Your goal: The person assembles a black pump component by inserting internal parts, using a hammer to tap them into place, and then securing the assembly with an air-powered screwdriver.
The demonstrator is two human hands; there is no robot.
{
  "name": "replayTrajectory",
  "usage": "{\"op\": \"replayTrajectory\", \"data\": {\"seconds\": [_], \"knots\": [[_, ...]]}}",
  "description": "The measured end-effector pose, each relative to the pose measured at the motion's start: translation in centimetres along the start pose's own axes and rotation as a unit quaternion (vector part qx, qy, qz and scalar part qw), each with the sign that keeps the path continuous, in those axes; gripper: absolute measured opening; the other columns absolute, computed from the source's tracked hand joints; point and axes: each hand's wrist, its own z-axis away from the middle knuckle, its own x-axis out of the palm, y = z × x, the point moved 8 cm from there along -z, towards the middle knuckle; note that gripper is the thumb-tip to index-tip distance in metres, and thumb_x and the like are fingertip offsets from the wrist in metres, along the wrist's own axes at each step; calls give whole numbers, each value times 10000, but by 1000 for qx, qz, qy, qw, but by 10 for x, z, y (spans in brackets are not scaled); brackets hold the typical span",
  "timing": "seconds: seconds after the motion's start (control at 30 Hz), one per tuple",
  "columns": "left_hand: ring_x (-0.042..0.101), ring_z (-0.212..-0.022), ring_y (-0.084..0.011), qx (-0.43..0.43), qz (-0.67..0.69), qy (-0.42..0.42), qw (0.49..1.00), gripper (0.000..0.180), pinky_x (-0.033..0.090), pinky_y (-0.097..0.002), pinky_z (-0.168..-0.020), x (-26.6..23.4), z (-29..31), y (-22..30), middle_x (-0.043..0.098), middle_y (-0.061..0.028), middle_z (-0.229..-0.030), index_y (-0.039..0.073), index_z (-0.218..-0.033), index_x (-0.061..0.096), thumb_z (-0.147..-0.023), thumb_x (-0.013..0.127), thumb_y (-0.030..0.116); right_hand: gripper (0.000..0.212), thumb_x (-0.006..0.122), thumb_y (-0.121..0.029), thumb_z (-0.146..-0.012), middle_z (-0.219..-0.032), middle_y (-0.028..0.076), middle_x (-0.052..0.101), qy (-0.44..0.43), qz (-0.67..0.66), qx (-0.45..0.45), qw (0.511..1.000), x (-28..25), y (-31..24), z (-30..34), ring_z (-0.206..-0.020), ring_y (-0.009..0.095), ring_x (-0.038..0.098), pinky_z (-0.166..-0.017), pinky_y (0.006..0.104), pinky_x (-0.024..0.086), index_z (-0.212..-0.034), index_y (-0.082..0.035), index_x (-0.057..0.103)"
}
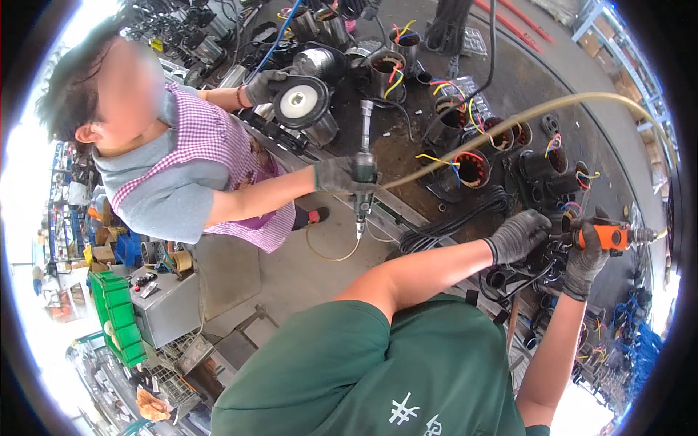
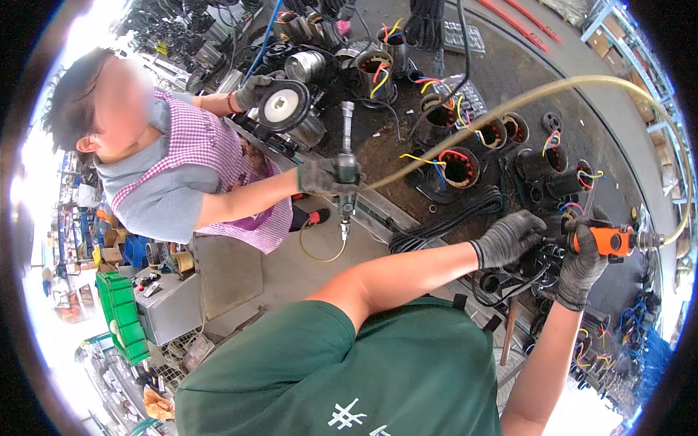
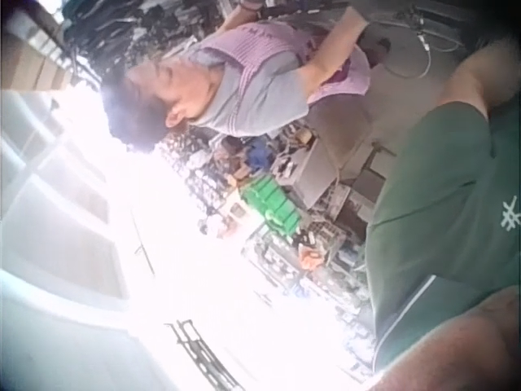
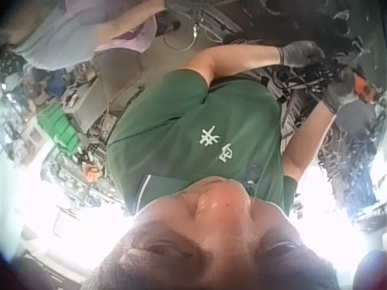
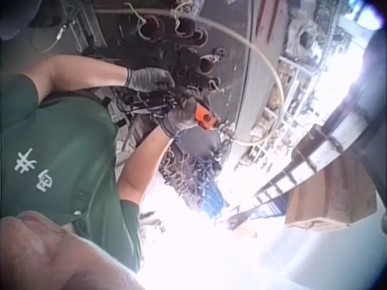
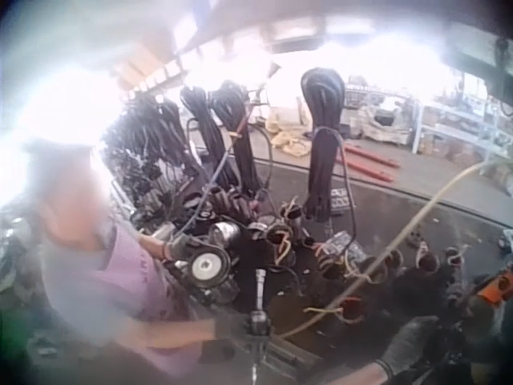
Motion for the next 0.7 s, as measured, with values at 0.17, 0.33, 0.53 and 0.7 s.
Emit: {"op": "replayTrajectory", "data": {"seconds": [0.17, 0.33, 0.53, 0.7], "knots": [[653, -957, -375, 54, -60, -46, 996, 198, 538, -422, -829, 11, -14, 29, 669, -152, -979, 66, -1011, 705, -823, 740, 11, 518, 755, -82, -841, -967, 90, 672, -28, -10, 3, 1000, 9, -2, 2, -888, 220, 668, -904, 390, 548, -1314, 15, 567], [654, -910, -369, 86, -86, -78, 990, 195, 538, -418, -803, 11, -23, 54, 653, -147, -938, 79, -999, 716, -817, 746, 18, 524, 747, -77, -839, -978, 93, 676, -42, -38, -7, 998, 4, -12, -1, -884, 233, 675, -889, 406, 557, -1321, 14, 563], [636, -827, -381, 246, -78, -53, 965, 177, 524, -457, -736, 8, -20, 140, 634, -143, -900, 105, -982, 713, -816, 775, 115, 549, 764, -107, -819, -980, 114, 691, -118, -124, 1, 985, 9, -90, 15, -884, 246, 692, -846, 382, 564, -1315, 16, 564], [644, -977, -313, 273, -192, -89, 938, 167, 554, -412, -764, 37, 7, 168, 649, -101, -984, 136, -989, 708, -833, 766, 127, 459, 772, -99, -811, -1030, 64, 673, -118, -36, 10, 992, 3, -119, 50, -928, 172, 660, -826, 289, 537, -1234, 3, 623]]}}
